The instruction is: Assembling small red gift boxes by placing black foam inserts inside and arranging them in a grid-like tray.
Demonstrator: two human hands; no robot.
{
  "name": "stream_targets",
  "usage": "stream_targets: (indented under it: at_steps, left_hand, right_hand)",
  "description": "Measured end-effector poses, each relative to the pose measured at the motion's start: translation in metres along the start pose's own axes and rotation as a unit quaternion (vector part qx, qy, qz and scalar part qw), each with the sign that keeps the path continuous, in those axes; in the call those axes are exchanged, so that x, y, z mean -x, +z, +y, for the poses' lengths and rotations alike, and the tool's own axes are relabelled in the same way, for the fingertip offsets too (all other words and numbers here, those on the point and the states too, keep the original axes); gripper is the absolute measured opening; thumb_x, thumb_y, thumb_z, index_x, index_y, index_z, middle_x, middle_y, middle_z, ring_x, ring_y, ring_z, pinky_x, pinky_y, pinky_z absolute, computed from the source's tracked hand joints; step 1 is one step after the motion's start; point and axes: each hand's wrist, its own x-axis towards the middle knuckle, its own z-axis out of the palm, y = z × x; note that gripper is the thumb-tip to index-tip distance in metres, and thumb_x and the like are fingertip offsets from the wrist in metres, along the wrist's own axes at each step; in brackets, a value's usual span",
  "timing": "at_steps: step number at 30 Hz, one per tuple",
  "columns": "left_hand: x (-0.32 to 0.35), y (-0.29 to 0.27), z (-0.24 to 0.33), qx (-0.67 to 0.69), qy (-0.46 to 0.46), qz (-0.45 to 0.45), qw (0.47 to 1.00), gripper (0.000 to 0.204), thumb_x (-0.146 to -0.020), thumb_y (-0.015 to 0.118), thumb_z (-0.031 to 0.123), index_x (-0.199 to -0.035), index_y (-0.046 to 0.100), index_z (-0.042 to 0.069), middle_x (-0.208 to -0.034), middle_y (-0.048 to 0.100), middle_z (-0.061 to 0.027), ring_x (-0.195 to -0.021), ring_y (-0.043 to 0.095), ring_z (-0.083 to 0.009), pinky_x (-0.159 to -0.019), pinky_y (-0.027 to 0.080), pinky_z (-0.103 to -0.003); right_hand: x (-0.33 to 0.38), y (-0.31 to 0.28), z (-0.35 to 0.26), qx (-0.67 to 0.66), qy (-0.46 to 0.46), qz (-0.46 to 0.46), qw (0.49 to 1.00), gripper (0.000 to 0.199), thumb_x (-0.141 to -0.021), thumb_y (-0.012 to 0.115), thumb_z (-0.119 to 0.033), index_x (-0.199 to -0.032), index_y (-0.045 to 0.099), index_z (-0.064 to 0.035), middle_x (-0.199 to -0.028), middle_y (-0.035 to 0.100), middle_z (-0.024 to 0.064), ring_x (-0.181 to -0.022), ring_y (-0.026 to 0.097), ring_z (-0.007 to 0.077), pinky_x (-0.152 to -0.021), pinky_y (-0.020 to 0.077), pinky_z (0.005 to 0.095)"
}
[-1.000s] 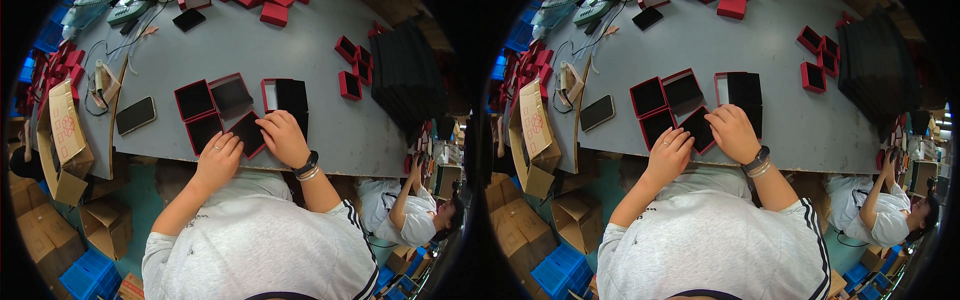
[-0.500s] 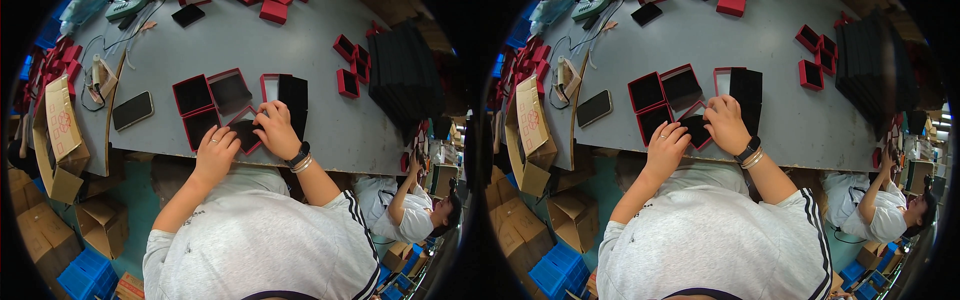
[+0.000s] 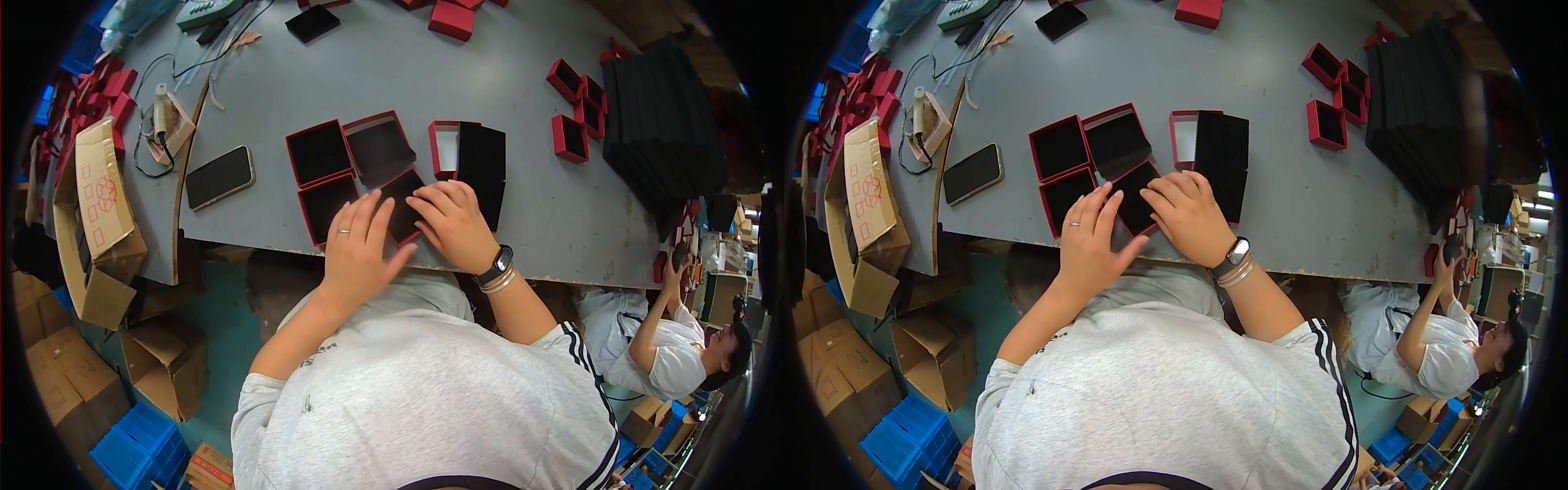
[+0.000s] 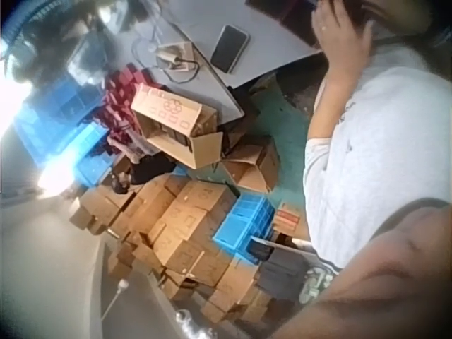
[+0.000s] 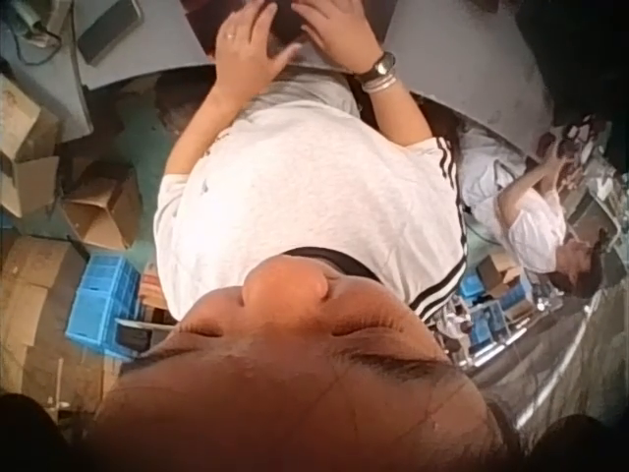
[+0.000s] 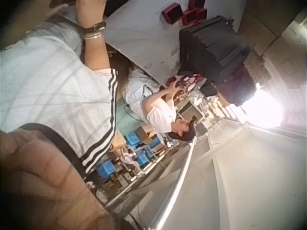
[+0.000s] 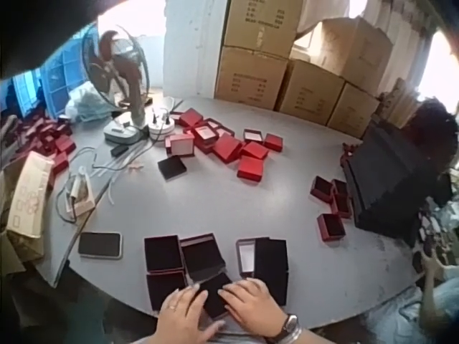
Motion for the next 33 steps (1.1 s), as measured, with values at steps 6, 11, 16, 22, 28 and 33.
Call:
stream_targets:
  at_steps: [6,11,16,22,28,33]
  left_hand:
    - [-0.003,0.017,-0.008,-0.073,-0.055,-0.024,0.996,0.096,-0.065,0.087,0.039,-0.143,0.045,0.001,-0.139,0.053,-0.0136,-0.131,0.047,-0.0286,-0.117,0.025,-0.049]
    - [-0.008,0.011,-0.014,-0.056,-0.055,-0.059,0.995,0.099,-0.06,0.09,0.039,-0.142,0.046,0.004,-0.139,0.054,-0.0073,-0.132,0.046,-0.0249,-0.118,0.021,-0.052]
    - [-0.012,0.004,-0.018,-0.043,-0.049,-0.1,0.993,0.095,-0.059,0.091,0.038,-0.14,0.051,0.008,-0.14,0.052,-0.0045,-0.132,0.045,-0.0239,-0.117,0.021,-0.052]
    - [-0.015,0.0,-0.018,-0.063,-0.043,-0.135,0.988,0.088,-0.058,0.091,0.039,-0.132,0.059,0.006,-0.141,0.05,-0.0042,-0.132,0.044,-0.0241,-0.117,0.021,-0.053]
    - [-0.021,-0.001,-0.016,-0.09,-0.052,-0.155,0.982,0.089,-0.057,0.092,0.041,-0.132,0.059,0.006,-0.14,0.049,-0.0046,-0.13,0.044,-0.025,-0.117,0.021,-0.055]
    - [-0.031,-0.006,-0.013,-0.125,-0.045,-0.2,0.971,0.089,-0.057,0.092,0.042,-0.131,0.059,0.005,-0.137,0.049,-0.0057,-0.129,0.045,-0.0243,-0.117,0.02,-0.057]
  right_hand:
    - [0.003,0.008,-0.007,0.079,-0.004,-0.05,0.996,0.05,-0.092,0.064,-0.038,-0.131,0.061,-0.0064,-0.145,0.053,0.0087,-0.138,0.044,0.0225,-0.118,0.0271,0.0484]
    - [0.015,-0.005,-0.011,0.071,0.002,-0.091,0.993,0.055,-0.091,0.065,-0.041,-0.134,0.059,-0.0063,-0.146,0.053,0.0083,-0.14,0.043,0.023,-0.119,0.0243,0.0512]
    - [0.018,-0.006,-0.016,0.08,0.016,-0.095,0.992,0.054,-0.09,0.068,-0.038,-0.132,0.06,-0.0062,-0.144,0.054,0.0077,-0.138,0.044,0.0254,-0.119,0.0223,0.0541]
    - [0.017,-0.014,-0.012,0.051,-0.007,-0.088,0.995,0.034,-0.085,0.072,-0.032,-0.109,0.071,-0.0072,-0.113,0.066,0.0028,-0.127,0.05,0.0207,-0.119,0.0246,0.0516]
    - [0.012,-0.018,-0.011,0.044,-0.028,-0.124,0.991,0.027,-0.082,0.074,-0.026,-0.101,0.071,-0.0065,-0.109,0.066,0.0022,-0.12,0.054,0.022,-0.116,0.0298,0.0512]
    - [0.015,-0.013,-0.008,0.016,-0.042,-0.117,0.992,0.03,-0.085,0.072,-0.032,-0.103,0.069,-0.0083,-0.119,0.063,0.0069,-0.127,0.051,0.0229,-0.117,0.028,0.0498]
